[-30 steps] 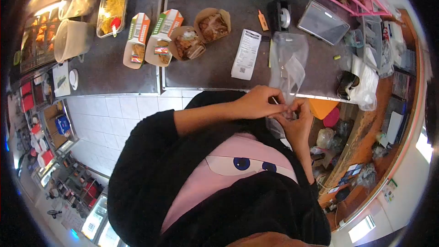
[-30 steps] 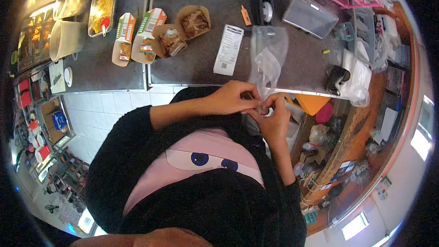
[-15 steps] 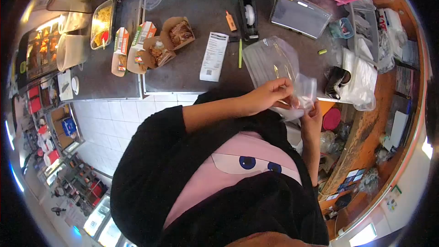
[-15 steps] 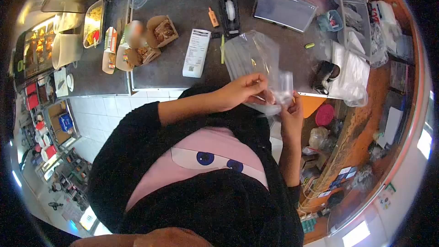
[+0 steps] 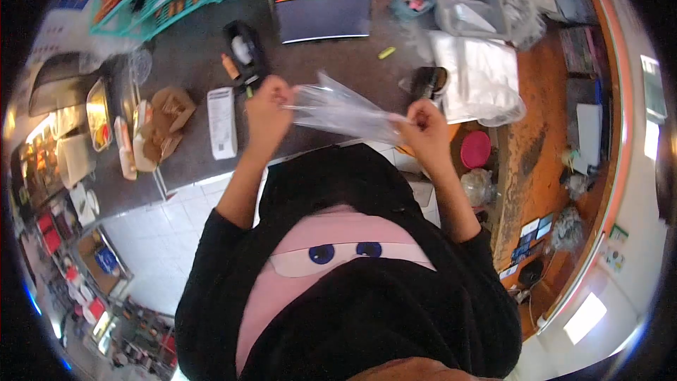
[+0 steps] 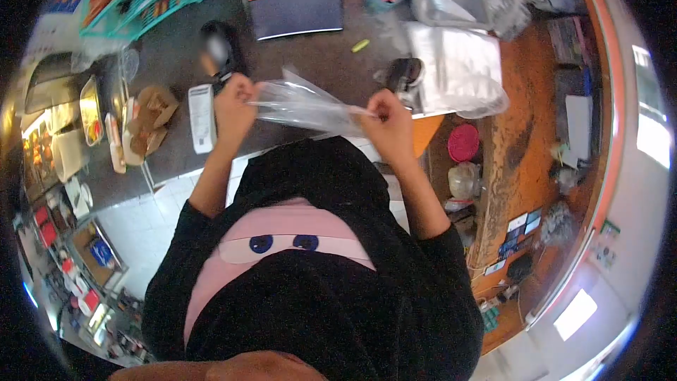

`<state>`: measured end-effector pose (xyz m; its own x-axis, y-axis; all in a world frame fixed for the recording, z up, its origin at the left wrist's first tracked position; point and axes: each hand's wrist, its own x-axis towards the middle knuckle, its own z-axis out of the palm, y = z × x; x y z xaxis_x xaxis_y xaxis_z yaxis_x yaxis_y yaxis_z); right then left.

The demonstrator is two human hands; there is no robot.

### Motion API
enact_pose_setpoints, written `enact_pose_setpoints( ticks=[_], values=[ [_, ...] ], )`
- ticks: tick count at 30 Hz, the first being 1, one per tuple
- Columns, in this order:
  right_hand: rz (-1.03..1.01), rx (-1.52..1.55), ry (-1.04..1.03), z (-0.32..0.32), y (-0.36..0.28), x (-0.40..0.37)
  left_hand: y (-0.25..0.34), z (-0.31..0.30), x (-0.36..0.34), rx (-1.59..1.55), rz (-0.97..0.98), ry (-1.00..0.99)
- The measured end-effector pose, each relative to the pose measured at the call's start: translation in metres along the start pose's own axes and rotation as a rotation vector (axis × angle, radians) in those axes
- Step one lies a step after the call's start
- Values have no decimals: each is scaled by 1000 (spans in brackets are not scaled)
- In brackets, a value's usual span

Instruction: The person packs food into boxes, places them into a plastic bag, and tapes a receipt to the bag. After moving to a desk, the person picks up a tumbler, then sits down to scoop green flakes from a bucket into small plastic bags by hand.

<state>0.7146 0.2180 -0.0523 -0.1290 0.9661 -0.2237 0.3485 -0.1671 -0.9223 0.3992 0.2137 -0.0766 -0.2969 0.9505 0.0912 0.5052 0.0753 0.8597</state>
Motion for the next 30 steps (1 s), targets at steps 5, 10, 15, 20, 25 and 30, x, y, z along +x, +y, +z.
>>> enact_pose_setpoints(
  ticks=[5,10,15,20,25,30],
  values=[
    [-240,-232,-45,8,-64,2,-31,19,24,203,45,136],
    [-278,-215,-177,11,-60,37,-93,51,19,422,65,12],
    [-324,-519,106,-90,35,212,-75,22,12,684,220,-342],
    [-16,-1293,392,-205,91,324,-41,23,6,703,46,-662],
    [-24,-1020,193,-266,143,376,-27,29,11,612,333,-455],
    [-111,-821,240,-291,134,368,-10,33,13,298,181,-454]
  ],
)
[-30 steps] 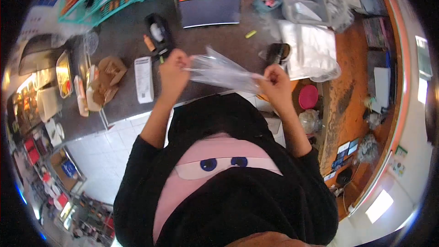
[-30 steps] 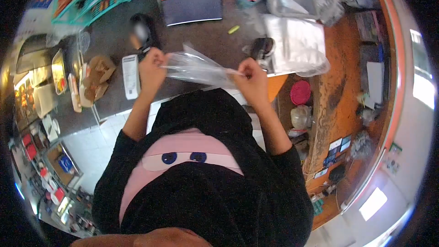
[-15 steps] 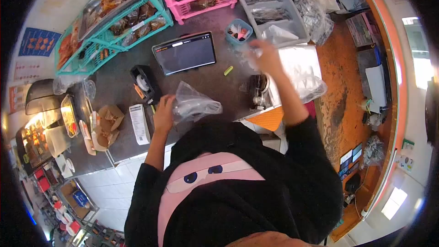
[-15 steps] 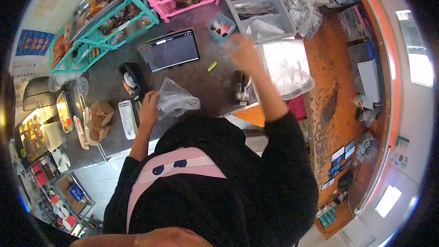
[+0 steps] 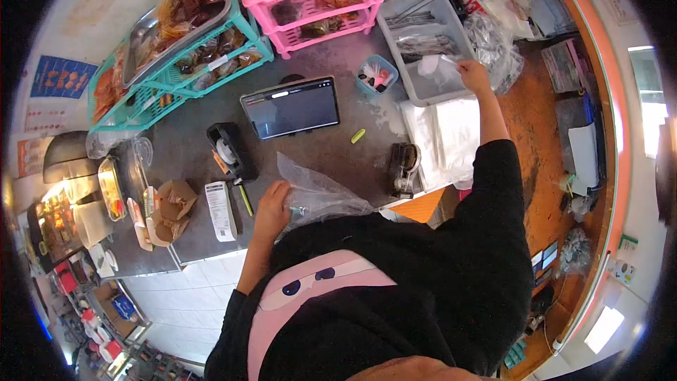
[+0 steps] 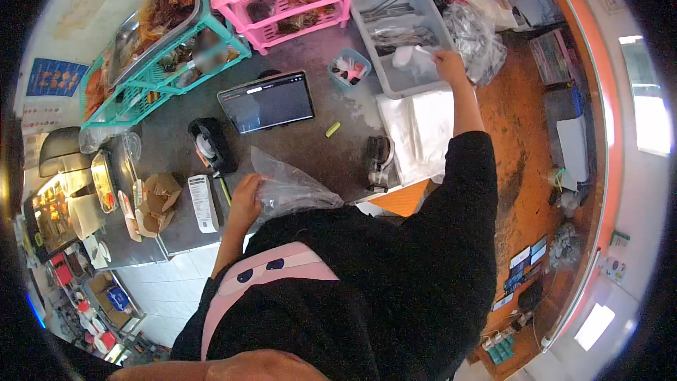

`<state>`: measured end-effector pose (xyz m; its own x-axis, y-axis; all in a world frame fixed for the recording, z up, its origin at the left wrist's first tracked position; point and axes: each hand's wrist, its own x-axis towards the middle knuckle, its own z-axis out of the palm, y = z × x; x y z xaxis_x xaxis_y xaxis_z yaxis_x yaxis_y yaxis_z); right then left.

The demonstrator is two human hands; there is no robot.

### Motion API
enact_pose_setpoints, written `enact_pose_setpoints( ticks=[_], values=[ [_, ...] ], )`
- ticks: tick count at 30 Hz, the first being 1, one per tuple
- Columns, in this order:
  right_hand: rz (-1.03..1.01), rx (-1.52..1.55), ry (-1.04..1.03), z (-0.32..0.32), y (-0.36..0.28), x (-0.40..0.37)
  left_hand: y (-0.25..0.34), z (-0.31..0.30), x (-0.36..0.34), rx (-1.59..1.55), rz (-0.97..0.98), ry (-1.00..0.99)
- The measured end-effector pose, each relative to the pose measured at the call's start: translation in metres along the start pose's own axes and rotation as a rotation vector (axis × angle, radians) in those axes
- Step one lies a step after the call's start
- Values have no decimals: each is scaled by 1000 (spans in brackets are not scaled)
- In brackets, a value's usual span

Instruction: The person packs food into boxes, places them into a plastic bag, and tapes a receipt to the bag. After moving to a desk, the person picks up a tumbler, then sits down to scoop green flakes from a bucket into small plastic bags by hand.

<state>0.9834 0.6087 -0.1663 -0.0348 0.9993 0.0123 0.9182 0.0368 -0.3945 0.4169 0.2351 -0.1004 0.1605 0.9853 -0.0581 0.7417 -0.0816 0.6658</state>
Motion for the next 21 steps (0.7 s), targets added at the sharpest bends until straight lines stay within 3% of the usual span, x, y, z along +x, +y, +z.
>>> enact_pose_setpoints(
  ticks=[3,7,10,13,18,21],
  values=[
    [18,163,60,-4,4,-6,8,-1,6,-69,-28,12],
    [-41,115,45,-22,-5,-12,19,-9,12,-7,-65,29],
    [-38,180,23,-22,-8,-11,48,-28,18,72,-115,-45],
    [2,309,-16,-22,-3,-4,36,-25,10,128,-173,-104],
    [180,613,-91,-9,20,10,14,-10,-13,111,-32,-32],
    [198,767,78,-3,17,2,13,-8,-19,114,-26,-46]
  ],
)
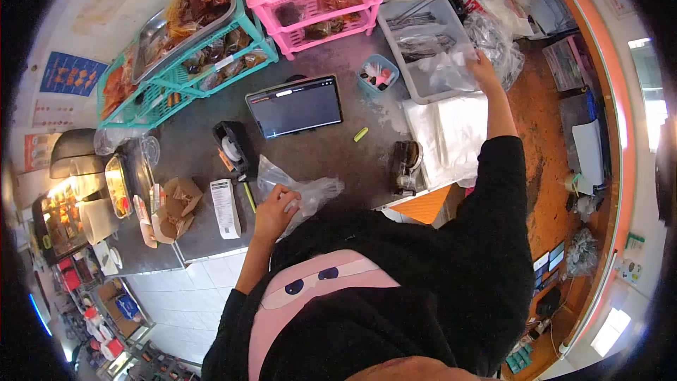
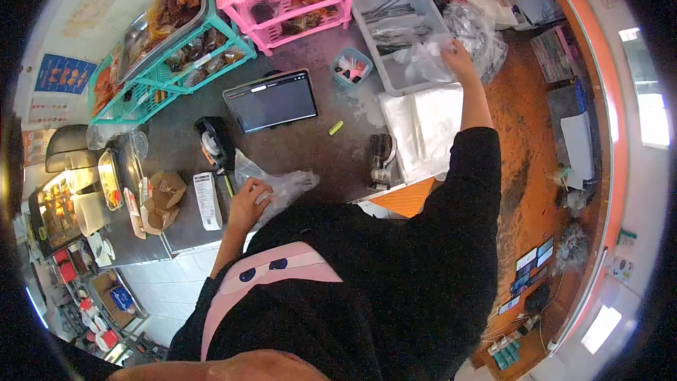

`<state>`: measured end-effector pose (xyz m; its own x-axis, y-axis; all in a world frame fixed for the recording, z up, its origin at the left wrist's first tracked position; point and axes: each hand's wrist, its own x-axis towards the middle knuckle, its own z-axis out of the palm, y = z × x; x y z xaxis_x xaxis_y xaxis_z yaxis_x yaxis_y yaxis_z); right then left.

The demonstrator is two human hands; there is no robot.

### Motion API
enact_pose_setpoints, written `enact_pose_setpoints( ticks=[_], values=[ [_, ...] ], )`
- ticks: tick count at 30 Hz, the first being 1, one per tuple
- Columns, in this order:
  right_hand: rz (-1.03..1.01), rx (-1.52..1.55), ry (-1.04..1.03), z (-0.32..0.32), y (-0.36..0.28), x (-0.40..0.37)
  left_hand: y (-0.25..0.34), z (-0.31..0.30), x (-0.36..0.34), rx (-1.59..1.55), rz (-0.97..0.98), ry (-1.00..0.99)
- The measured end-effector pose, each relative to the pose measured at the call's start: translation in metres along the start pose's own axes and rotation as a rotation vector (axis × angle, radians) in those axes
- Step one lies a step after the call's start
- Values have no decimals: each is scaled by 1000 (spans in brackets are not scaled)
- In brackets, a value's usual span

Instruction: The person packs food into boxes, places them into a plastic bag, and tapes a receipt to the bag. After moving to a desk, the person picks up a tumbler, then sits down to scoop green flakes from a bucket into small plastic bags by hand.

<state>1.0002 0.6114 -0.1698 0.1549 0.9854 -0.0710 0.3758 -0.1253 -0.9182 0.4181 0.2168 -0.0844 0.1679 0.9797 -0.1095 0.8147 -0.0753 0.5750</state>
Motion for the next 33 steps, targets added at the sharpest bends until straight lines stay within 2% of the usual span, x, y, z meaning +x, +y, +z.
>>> enact_pose_setpoints(
  ticks=[3,6,9,12,14,16,19,21,22,28,30,33],
  values=[
    [11,-105,90,-15,34,32,-4,0,0,-34,-13,54],
    [317,-841,179,-10,-46,1,-8,0,2,-44,-18,166],
    [214,-1228,-64,10,-102,-34,-8,0,5,-83,-139,244],
    [-208,-1163,-206,26,-78,-43,-4,-6,12,-155,-263,272],
    [-231,-1242,-263,30,-29,-17,-1,-5,17,-258,-304,314],
    [-207,-1208,-241,32,-28,-17,-1,-1,21,-408,-316,393],
    [-107,-1039,-142,30,-52,-22,-7,-1,21,-431,-324,363],
    [-18,-1006,-143,27,-72,-26,-7,2,22,-564,-258,366],
    [-56,-989,-150,25,-68,-24,-7,3,23,-631,-223,366],
    [-228,-857,-179,2,-24,1,16,-16,21,-426,-402,52],
    [-249,-778,-150,0,-19,-1,15,-13,21,-396,-356,66],
    [-245,-865,-212,0,-30,-6,12,-10,18,-339,-265,90]
  ],
)
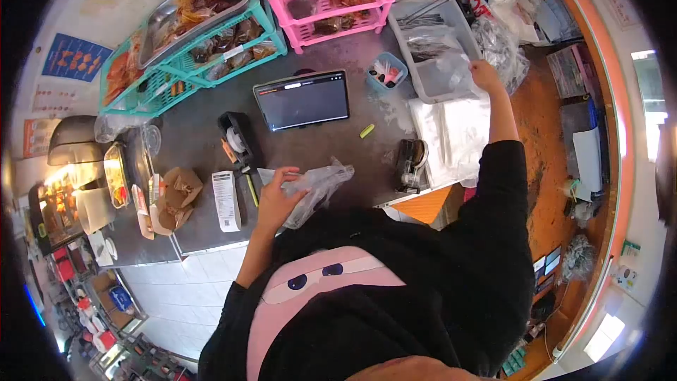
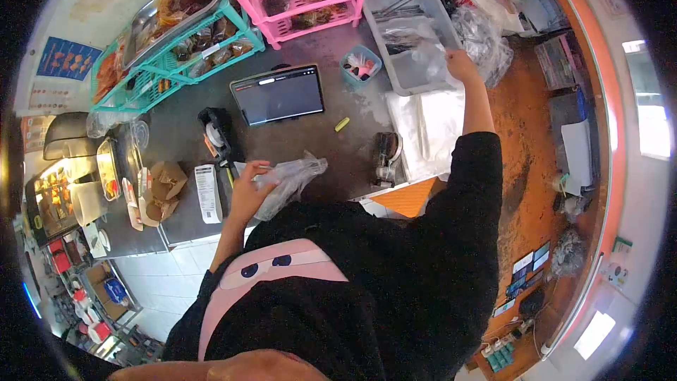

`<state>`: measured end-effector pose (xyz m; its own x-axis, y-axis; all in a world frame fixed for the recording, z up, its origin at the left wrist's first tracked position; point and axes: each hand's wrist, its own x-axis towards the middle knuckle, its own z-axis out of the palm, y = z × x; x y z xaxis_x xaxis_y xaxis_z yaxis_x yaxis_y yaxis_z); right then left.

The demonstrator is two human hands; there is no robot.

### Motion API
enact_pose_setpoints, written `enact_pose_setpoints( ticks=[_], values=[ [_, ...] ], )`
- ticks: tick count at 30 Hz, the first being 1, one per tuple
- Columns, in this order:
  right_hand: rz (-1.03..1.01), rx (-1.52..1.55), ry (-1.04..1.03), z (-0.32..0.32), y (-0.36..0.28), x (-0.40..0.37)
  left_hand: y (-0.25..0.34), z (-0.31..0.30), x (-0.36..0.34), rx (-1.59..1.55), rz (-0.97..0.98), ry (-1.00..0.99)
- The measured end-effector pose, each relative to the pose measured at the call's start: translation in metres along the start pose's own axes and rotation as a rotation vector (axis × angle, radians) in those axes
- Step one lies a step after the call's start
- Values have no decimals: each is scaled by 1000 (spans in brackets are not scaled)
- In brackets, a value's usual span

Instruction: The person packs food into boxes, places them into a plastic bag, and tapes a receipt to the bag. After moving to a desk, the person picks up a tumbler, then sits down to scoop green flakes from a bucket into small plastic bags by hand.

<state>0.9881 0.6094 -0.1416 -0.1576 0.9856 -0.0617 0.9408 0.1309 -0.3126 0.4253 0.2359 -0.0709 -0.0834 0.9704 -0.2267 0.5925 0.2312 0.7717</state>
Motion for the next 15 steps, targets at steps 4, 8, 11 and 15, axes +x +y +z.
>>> enact_pose_setpoints(
  ticks=[4,8,11,15],
  values=[
    [58,57,120,-14,-33,-15,5,-2,-4,8,-24,7],
    [113,55,186,-14,-42,-14,5,-4,-7,54,14,79],
    [91,140,259,-1,-25,-7,-6,-1,-8,144,35,169],
    [107,148,308,-18,-28,-12,-28,0,-7,188,12,191]
  ],
)
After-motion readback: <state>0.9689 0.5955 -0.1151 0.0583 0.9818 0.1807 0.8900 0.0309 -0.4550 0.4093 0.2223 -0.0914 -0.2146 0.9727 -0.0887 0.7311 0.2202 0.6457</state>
